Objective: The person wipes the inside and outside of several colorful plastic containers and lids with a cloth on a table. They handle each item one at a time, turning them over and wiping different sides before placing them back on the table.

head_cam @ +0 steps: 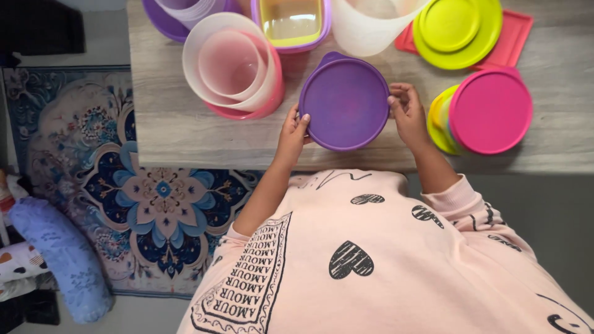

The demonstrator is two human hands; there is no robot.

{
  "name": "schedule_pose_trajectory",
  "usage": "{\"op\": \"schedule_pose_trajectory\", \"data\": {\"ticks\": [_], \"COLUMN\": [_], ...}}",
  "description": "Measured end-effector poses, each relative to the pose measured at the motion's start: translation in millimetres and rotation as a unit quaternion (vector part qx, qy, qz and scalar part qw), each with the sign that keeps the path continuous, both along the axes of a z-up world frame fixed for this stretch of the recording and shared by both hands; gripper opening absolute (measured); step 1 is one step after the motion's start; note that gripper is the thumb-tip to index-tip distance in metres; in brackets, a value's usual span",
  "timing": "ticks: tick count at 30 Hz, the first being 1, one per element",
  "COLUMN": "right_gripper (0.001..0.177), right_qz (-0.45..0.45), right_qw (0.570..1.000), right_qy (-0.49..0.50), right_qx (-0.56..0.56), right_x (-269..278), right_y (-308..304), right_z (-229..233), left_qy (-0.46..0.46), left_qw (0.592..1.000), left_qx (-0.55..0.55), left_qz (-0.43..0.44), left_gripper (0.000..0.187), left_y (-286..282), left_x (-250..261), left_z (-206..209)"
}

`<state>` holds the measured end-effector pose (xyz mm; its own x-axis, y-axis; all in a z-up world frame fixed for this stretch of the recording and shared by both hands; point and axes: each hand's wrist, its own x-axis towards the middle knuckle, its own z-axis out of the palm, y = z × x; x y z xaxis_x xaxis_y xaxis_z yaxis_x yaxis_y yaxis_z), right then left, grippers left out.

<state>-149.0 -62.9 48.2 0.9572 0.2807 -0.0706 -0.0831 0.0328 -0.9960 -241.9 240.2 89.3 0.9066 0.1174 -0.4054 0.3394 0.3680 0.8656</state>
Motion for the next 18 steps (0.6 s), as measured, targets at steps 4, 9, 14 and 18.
{"op": "schedule_pose_trajectory", "data": {"ticks": [4, 9, 14, 18], "right_gripper": [0.041, 0.075, 0.083, 0.062], "right_qz": [-0.039, 0.053, 0.089, 0.072], "right_qw": [0.992, 0.94, 0.937, 0.935], "right_qy": [-0.071, -0.224, -0.126, -0.125], "right_qx": [-0.097, -0.252, -0.315, -0.324], "right_x": [-20, -55, -70, -80], "right_y": [24, 64, 118, 146], "right_z": [-42, -33, 4, -4], "left_qy": [0.007, 0.022, 0.037, 0.043], "left_qw": [1.0, 0.999, 0.997, 0.997], "left_qx": [0.007, 0.008, 0.025, -0.022], "left_qz": [-0.013, -0.048, -0.056, -0.053], "left_gripper": [0.049, 0.053, 0.053, 0.051], "left_y": [27, 54, 53, 53], "left_x": [-1, 12, 19, 24], "left_z": [-12, -20, -26, -28]}}
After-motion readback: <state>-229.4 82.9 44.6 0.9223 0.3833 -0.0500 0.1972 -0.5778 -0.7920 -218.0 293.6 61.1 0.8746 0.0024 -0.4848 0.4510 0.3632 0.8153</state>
